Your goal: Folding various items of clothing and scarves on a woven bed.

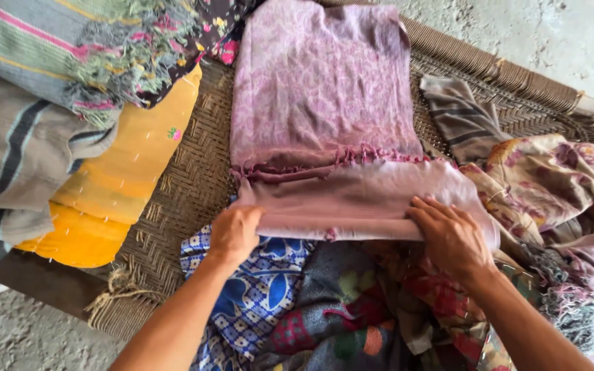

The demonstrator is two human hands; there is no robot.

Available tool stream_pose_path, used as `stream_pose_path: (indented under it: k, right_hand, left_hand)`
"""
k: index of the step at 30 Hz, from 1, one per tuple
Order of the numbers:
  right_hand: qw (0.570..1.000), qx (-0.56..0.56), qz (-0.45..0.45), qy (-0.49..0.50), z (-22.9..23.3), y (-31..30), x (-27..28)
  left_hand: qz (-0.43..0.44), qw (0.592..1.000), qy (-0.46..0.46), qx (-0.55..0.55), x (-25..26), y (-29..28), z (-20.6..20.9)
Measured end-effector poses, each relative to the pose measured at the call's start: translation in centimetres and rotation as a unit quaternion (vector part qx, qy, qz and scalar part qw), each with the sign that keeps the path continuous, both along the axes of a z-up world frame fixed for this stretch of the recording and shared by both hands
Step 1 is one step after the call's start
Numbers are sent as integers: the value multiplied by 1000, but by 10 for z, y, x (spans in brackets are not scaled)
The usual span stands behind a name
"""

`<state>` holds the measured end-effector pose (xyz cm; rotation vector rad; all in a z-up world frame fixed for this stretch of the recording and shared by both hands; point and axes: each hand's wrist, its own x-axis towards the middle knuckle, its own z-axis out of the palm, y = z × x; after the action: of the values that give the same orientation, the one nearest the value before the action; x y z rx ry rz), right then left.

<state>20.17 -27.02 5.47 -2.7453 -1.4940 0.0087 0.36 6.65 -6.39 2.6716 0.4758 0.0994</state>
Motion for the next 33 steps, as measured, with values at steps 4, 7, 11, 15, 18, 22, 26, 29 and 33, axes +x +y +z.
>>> stream_pose_path:
  k: [4, 7, 11, 15, 18, 22, 26, 29, 33]
  right_hand:
    - [987, -87, -131, 40, 24, 13, 20]
    - [996, -18, -76, 39, 36, 23, 30]
    - [984, -66, -102, 128, 23, 27, 46]
    - [944, -232, -120, 201, 14, 31, 55]
    - [919, -262, -65, 289, -36, 9, 87]
    - [853, -332, -120, 384, -16, 22, 97]
    - [911, -235, -155, 300, 16, 28, 123]
    - [955, -160, -159, 193, 13, 24, 142]
    - [976, 36, -194, 98, 15, 49, 146]
  left_hand:
    - [-12, 998, -53, 23, 17, 26, 43]
    - [-33, 996, -49, 63, 27, 45, 58]
    - [-37, 994, 104, -5, 30, 70, 79]
    - [-127, 961, 243, -28, 12, 76, 97]
    - [-172, 955, 215, -111, -6, 101, 40]
    - [-146, 923, 330, -135, 6, 112, 79]
    - [-24, 954, 232, -189, 23, 141, 85]
    - [83, 958, 154, -227, 36, 151, 89]
    - [187, 955, -44, -225, 64, 171, 26]
